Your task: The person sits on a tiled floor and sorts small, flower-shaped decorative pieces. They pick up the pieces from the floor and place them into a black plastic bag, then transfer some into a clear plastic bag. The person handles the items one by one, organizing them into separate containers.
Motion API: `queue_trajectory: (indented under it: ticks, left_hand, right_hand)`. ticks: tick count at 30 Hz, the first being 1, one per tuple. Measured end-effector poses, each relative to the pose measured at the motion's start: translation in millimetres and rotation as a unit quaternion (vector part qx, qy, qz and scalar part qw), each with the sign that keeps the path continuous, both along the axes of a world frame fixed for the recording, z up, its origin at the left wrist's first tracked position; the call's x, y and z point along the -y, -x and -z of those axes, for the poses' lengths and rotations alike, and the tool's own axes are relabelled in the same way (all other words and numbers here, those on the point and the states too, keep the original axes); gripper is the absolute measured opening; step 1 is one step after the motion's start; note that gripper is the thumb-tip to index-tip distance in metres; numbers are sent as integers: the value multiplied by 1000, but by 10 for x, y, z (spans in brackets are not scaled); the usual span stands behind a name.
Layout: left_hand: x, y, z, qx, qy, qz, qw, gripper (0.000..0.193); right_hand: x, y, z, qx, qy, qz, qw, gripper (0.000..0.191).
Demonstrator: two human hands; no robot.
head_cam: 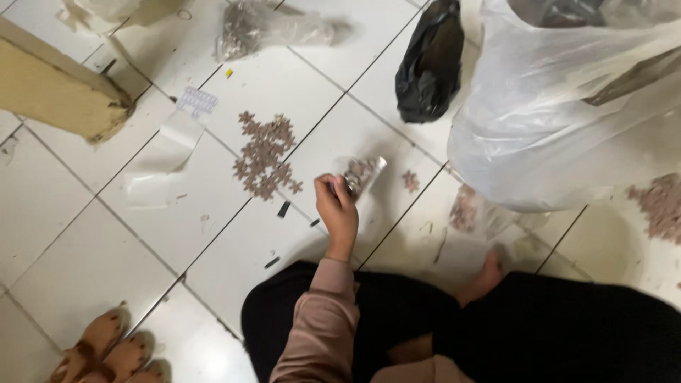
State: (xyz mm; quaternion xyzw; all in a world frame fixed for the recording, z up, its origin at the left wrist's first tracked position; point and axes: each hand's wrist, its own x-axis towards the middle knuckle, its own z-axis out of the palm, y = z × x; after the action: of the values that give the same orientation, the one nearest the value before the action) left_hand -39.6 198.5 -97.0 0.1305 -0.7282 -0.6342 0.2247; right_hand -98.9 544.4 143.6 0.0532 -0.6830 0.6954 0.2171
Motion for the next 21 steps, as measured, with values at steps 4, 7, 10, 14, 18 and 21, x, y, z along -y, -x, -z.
queue_trajectory:
  ticks: [4, 7, 10, 14, 18, 21]
  left_hand:
    - [461, -315, -198, -87, 22, -75, 993, 20]
    - [832, -594, -371, -101, -31, -124, 987, 22]
    - [1031, -938, -516, -94, -48, -158, 982, 24]
    - [1097, -1251, -645, -189, 35, -182, 964, 26]
    - [971, -1431, -666, -165, 55, -195, 965, 23]
    - [780, -1469, -637, -200, 56, -151, 967, 22]
  right_hand:
    - [311, -533, -180, 6, 25, 13, 1000, 38]
    - [630, -693, -144, 35, 53, 34, 997, 41]
    - [1187, -898, 277, 88, 115, 70, 987, 43]
    - [2029, -1379, 926, 184, 173, 144, 957, 51]
    - [2721, -1744, 1398, 111, 170, 99, 974, 51]
    - [2734, -1951, 1617, 168, 55, 61, 982, 35]
